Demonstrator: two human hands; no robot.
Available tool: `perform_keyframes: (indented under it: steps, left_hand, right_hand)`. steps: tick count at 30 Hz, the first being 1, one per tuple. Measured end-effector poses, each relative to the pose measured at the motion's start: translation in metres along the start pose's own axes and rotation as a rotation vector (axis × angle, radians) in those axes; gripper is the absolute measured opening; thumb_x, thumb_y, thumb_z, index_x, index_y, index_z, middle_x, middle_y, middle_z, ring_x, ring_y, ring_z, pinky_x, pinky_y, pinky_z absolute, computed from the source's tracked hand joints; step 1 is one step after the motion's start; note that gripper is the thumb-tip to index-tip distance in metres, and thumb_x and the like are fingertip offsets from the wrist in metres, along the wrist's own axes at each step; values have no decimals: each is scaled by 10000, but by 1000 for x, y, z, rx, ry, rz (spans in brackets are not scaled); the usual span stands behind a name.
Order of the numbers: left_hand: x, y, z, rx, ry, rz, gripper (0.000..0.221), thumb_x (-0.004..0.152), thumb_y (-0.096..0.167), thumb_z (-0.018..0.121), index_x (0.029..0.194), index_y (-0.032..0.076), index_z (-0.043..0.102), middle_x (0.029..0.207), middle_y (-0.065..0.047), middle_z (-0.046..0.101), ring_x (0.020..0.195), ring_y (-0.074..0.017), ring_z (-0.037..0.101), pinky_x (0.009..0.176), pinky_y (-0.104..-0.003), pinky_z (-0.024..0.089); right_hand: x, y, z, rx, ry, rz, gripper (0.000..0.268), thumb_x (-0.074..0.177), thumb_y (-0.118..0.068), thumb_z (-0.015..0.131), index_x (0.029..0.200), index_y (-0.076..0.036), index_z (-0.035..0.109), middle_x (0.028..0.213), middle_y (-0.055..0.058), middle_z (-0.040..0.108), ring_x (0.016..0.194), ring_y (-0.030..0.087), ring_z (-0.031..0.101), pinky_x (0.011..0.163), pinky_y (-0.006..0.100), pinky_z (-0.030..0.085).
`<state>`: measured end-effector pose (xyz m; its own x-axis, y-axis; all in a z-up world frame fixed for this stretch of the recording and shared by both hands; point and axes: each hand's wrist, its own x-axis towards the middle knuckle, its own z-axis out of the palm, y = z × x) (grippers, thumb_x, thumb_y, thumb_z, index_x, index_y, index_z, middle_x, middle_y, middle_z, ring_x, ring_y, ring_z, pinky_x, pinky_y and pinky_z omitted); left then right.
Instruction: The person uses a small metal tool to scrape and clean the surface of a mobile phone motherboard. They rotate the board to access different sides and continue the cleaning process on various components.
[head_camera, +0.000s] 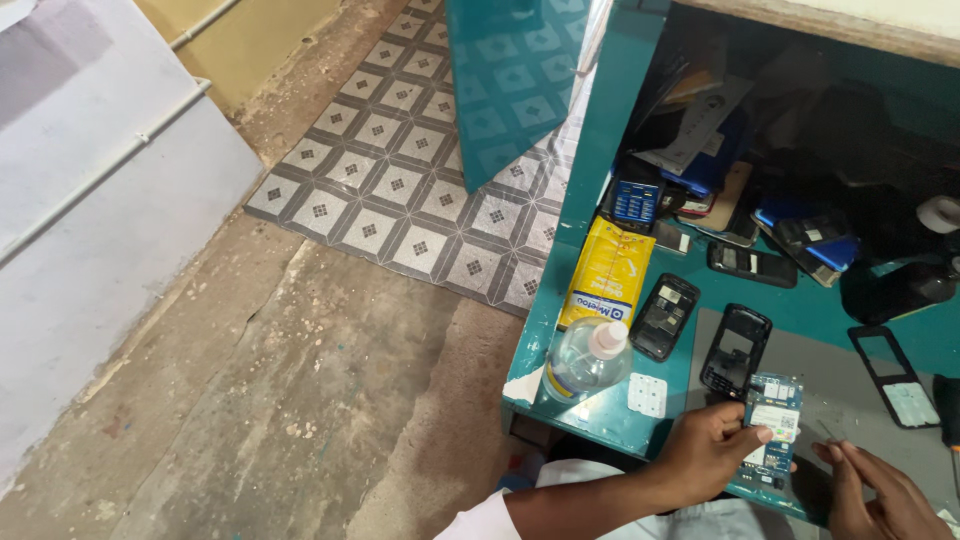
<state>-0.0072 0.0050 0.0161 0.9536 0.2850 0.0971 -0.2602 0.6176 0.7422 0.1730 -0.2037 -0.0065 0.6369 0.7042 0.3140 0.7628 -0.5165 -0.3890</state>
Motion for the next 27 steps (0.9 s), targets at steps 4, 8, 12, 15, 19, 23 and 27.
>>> perform_keyframes:
  steps: [4, 8, 12, 15, 19, 23, 27]
  left_hand:
    - [3, -2, 2, 27, 18, 30, 277, 1193, 120, 548, 1322, -124, 560, 1184, -177, 682, 1100, -183, 674, 931, -284, 575]
    - [-1, 13, 6, -76, -32, -32, 303, 1176, 111, 522, 1387, -105, 545, 1242, -152, 672, 1096, -203, 693, 949, -304, 589]
    - [-2, 27, 13, -55, -34, -47, 334, 1163, 109, 509, 1435, -83, 544, 1313, -133, 665, 1096, -200, 692, 961, -304, 588]
    - [-1, 29, 16, -8, -17, -45, 334, 1154, 115, 513, 1424, -79, 545, 1283, -139, 672, 1092, -199, 699, 953, -311, 592]
    - [3, 31, 17, 2, 11, -122, 329, 1131, 137, 526, 1398, -54, 541, 1224, -151, 690, 1075, -191, 711, 933, -308, 600]
    - [3, 37, 17, 130, 41, -189, 324, 1117, 169, 540, 1356, -50, 550, 1199, -153, 709, 1047, -195, 709, 834, -269, 556]
    - [8, 35, 19, 80, 52, -214, 317, 1100, 172, 559, 1340, -36, 541, 1185, -133, 704, 1061, -198, 722, 893, -281, 595]
  right_hand:
    - [2, -56, -20, -37, 52, 6, 281, 960, -45, 666, 1233, 20, 675, 1069, 238, 746, 997, 315, 754, 793, 360, 646]
    - [1, -99, -33, -16, 188, -3, 152, 985, -25, 740, 1133, 9, 736, 1023, 192, 758, 956, 236, 763, 800, 288, 636]
    - [4, -113, -41, 63, 266, -33, 171, 950, 14, 774, 1119, 19, 752, 1002, 181, 760, 908, 217, 768, 743, 268, 605]
    - [13, -121, -44, 199, 342, -70, 163, 943, 47, 764, 1105, 49, 747, 988, 182, 752, 867, 211, 765, 694, 241, 595]
    - [16, -129, -56, 311, 339, -27, 147, 957, 50, 738, 1101, 79, 731, 988, 186, 751, 880, 208, 762, 757, 247, 606]
    - [22, -125, -61, 415, 356, 17, 113, 960, 54, 728, 1065, 97, 722, 983, 187, 749, 830, 200, 760, 750, 249, 606]
    - [22, -116, -64, 441, 346, -37, 113, 942, 54, 726, 1049, 92, 722, 973, 184, 748, 830, 203, 764, 754, 256, 616]
